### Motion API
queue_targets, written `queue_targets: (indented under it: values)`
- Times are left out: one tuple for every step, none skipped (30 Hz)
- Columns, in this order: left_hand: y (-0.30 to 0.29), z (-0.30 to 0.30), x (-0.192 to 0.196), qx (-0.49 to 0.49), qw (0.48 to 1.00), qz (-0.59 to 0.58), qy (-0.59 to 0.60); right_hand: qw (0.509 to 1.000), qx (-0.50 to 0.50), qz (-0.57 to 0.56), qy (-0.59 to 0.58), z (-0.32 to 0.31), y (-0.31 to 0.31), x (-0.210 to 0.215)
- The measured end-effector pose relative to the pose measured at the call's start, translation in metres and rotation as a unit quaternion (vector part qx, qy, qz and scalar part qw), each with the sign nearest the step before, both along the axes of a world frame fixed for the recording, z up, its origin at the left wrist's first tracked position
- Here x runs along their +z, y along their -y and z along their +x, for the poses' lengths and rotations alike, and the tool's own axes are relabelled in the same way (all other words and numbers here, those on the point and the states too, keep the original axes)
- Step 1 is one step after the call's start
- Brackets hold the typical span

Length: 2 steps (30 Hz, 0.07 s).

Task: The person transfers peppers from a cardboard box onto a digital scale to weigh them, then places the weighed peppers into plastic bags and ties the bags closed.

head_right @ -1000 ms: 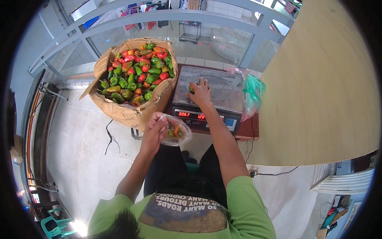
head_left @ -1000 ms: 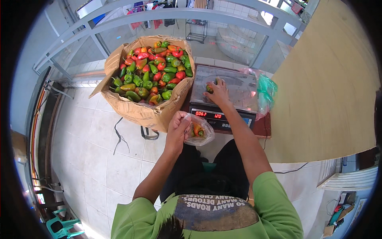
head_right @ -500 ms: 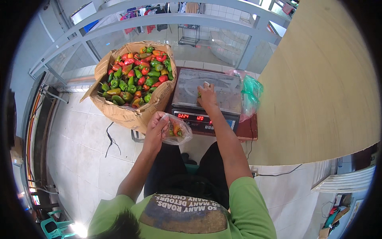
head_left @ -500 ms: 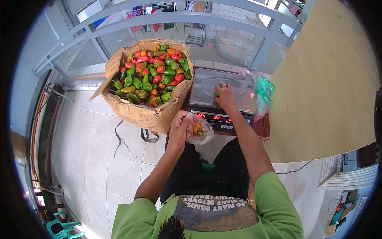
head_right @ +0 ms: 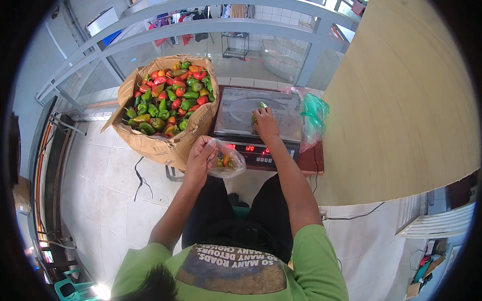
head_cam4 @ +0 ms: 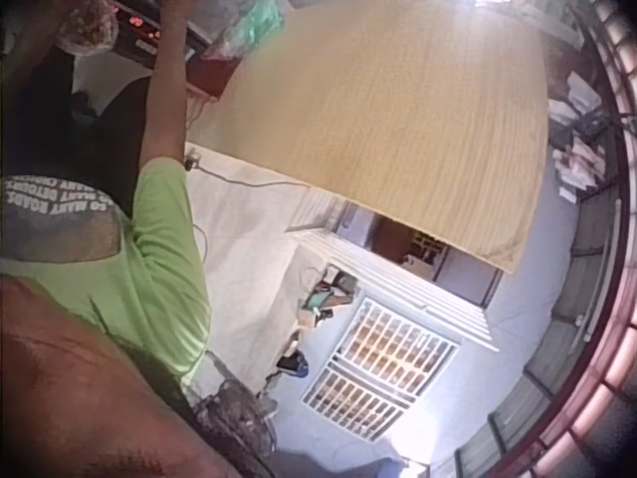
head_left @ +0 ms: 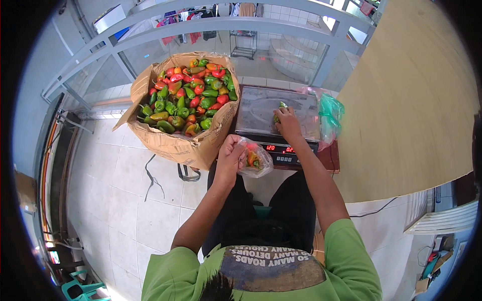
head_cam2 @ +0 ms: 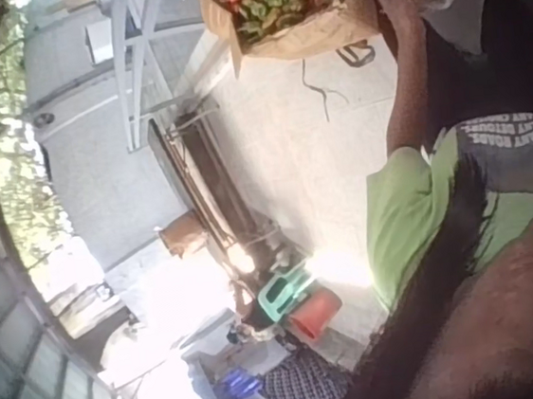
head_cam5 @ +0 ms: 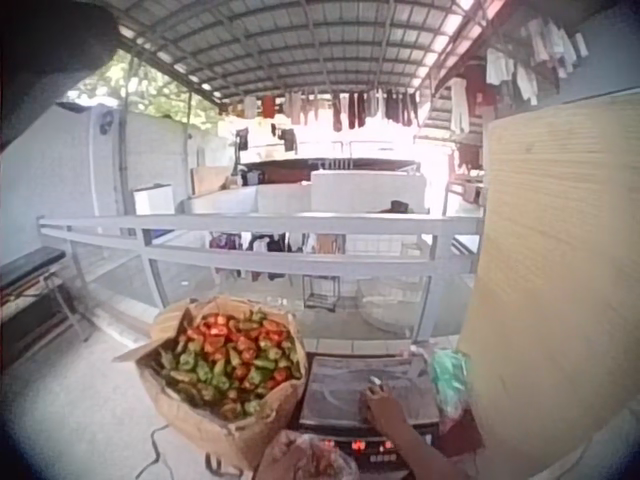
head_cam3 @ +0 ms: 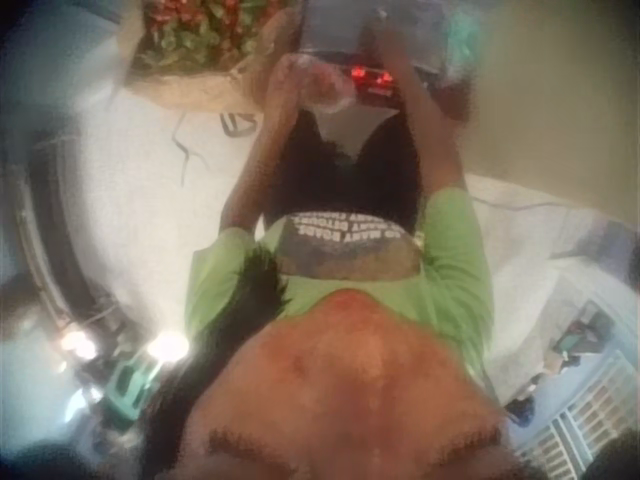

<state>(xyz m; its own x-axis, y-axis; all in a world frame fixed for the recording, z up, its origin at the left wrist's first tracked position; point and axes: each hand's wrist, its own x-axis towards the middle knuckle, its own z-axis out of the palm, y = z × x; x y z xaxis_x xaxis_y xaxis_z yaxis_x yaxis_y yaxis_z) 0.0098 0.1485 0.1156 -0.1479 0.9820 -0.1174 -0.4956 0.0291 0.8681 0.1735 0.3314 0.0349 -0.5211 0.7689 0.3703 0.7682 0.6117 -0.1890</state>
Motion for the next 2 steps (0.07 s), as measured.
queue_targets:
  values:
    - [-0.0002,0.0005,-0.0009,-0.003,1.000,0.003,-0.001,1.000,-0.008,-0.027,0.005,0.0016,0.0004,0.0006]
    - [-0.0006,-0.0002,-0.0014,-0.004,1.000,0.007,-0.003,0.998,-0.013,-0.052,0.010,0.0007,0.0019,0.0068]
